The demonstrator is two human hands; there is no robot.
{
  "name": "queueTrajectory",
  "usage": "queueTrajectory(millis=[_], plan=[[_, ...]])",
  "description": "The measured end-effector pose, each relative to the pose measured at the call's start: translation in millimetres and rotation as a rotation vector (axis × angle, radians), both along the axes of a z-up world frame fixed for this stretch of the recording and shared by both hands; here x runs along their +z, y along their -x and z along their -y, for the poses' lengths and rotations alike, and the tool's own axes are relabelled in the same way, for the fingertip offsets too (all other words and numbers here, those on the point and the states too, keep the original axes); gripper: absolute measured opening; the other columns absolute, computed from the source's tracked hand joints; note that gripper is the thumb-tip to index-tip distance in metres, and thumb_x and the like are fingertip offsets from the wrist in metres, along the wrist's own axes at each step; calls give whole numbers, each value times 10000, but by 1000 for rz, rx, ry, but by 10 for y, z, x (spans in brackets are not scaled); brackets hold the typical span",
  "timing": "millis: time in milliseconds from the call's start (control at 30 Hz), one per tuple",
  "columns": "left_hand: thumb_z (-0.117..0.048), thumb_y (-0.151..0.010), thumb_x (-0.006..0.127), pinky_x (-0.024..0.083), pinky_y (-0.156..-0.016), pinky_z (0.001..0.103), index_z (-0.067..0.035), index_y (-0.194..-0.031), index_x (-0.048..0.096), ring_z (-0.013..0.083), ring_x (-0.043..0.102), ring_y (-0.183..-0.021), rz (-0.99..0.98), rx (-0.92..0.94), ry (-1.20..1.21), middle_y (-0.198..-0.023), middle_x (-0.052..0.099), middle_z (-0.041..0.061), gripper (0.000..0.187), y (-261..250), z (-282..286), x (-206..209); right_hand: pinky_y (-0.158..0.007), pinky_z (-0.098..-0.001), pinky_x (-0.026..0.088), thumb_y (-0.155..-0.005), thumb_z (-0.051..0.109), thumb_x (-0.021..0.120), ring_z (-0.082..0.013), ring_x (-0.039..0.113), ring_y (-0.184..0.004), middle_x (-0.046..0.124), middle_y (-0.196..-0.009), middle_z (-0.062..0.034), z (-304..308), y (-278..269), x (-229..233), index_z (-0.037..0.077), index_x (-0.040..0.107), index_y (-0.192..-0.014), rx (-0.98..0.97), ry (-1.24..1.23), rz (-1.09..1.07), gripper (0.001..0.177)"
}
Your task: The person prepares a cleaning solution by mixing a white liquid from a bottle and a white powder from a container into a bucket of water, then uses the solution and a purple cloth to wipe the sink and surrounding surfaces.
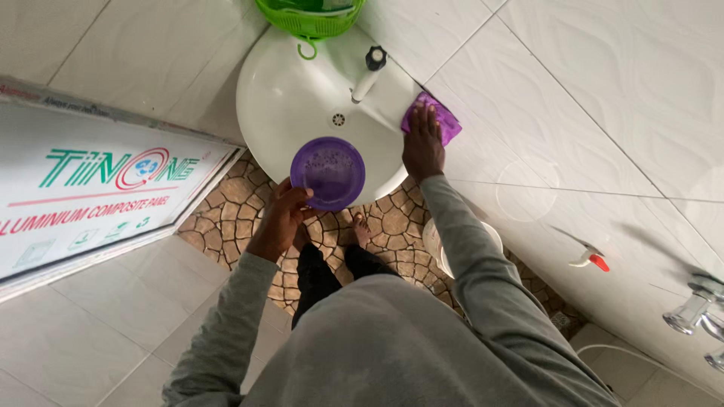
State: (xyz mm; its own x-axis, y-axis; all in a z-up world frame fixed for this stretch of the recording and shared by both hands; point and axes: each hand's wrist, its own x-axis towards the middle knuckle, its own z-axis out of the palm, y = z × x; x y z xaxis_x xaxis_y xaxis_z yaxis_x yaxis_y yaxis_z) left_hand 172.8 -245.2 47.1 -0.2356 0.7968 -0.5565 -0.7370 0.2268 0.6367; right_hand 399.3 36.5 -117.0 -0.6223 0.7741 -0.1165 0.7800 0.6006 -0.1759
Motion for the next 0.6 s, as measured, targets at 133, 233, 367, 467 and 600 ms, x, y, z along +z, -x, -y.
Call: queueTrajectory(millis=[133, 233, 367, 467, 600], plan=[[-219, -847, 675, 601, -1006, 472, -4, -1344, 485, 338, 688, -1142, 20, -4, 15, -1229, 621, 169, 574, 41, -40, 95, -1247, -566, 139, -1064, 258, 467, -392, 123, -1572, 188, -1702, -172, -188, 469, -71, 17, 285, -1611, -8, -9, -35, 625], [-224, -872, 672, 600, -983, 464, 27, -1373, 495, 337, 687, -1109, -3, -5, 4, -1235, 626, 181, 587, 6, -22, 163, -1285, -544, 164, -1094, 271, 468, -394, 140, -1586, 198, -1704, -168, -296, 873, -191, 24, 286, -1623, -35, 23, -82, 612], [-244, -895, 671, 601, -973, 458, 62, -1386, 494, 336, 685, -1114, -26, -26, -60, -1245, 636, 191, 605, -50, 7, 265, -1285, -524, 190, -1086, 230, 466, -359, 158, -1599, 209, -1718, -147, -376, 745, -152, 25, 286, -1636, 110, -88, -44, 614], [-274, -881, 667, 618, -980, 473, 43, -1342, 495, 328, 697, -1129, 2, -38, -98, -1246, 641, 186, 584, -54, 22, 277, -1283, -525, 191, -1068, 188, 455, -319, 164, -1606, 218, -1731, -119, -274, 286, -59, 51, 312, -1638, 119, -68, -59, 604], [-266, -850, 691, 594, -982, 475, 0, -1331, 510, 296, 672, -1133, -24, -1, -50, -1242, 622, 149, 579, -61, 7, 188, -1250, -563, 171, -1089, 256, 452, -341, 160, -1579, 225, -1710, -152, 256, -215, 12, 28, 327, -1628, 109, -166, -73, 598]])
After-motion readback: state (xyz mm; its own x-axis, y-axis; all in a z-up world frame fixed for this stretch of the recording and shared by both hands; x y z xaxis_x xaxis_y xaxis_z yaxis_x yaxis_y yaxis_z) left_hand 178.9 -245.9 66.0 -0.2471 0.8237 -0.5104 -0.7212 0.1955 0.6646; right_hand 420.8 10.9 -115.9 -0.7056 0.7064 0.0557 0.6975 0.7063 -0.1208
